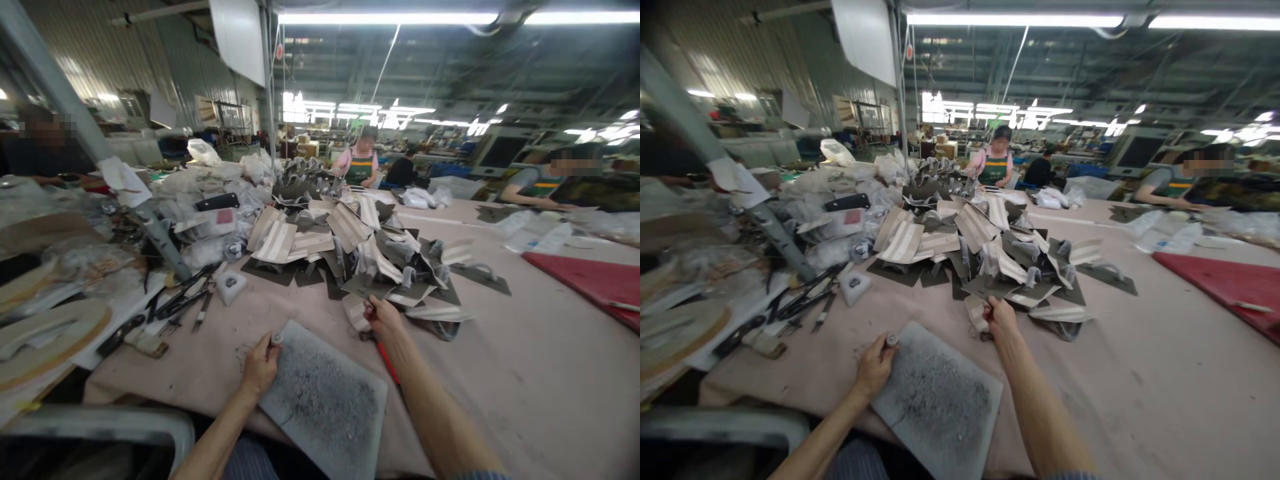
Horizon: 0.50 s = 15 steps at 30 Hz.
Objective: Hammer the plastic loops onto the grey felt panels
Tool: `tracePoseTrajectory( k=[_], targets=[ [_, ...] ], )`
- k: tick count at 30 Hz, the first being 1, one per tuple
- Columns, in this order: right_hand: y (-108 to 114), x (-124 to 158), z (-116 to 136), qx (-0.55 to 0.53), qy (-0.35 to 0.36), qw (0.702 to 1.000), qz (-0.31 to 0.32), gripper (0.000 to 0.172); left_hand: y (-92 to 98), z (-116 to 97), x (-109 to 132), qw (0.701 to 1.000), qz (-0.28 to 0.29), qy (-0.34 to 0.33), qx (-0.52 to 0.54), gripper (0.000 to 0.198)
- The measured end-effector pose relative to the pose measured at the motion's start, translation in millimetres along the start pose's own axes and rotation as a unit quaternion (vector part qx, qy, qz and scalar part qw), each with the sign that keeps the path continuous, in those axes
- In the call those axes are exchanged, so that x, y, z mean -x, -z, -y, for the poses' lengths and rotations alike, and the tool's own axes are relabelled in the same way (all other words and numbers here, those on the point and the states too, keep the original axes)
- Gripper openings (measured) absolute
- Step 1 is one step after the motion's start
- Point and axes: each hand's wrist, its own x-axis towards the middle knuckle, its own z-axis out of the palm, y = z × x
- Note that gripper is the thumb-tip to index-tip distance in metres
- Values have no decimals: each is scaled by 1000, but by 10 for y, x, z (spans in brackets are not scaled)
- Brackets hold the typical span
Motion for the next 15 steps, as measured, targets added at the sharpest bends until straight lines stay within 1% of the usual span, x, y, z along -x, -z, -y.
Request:
tracePoseTrajectory(
  k=[2, 4, 6, 8, 9, 11, 13, 15],
  targets=[
    [17, 369, -183, -12, 12, 998, 54, 25, -1, -24, 4, 1000, 1, 13, 17, 27],
    [82, 842, -470, -7, 7, 994, 110, 31, 1, -26, 3, 999, -5, 25, 43, 29],
    [179, 1319, -811, 26, -18, 986, 161, 33, 19, -27, 0, 996, -31, 46, 75, 30],
    [275, 1693, -1138, 92, -65, 972, 205, 34, 48, -52, -13, 990, -67, 74, 105, 29],
    [313, 1823, -1274, 119, -90, 965, 216, 36, 59, -80, -25, 986, -81, 87, 118, 27],
    [363, 1973, -1461, 157, -127, 956, 215, 42, 56, -171, -65, 979, -83, 106, 154, 24],
    [385, 2015, -1531, 189, -136, 952, 198, 44, -4, -301, -121, 971, -57, 114, 204, 21],
    [397, 2009, -1521, 230, -138, 942, 202, 41, -124, -441, -183, 957, -13, 113, 267, 21]
  ],
)
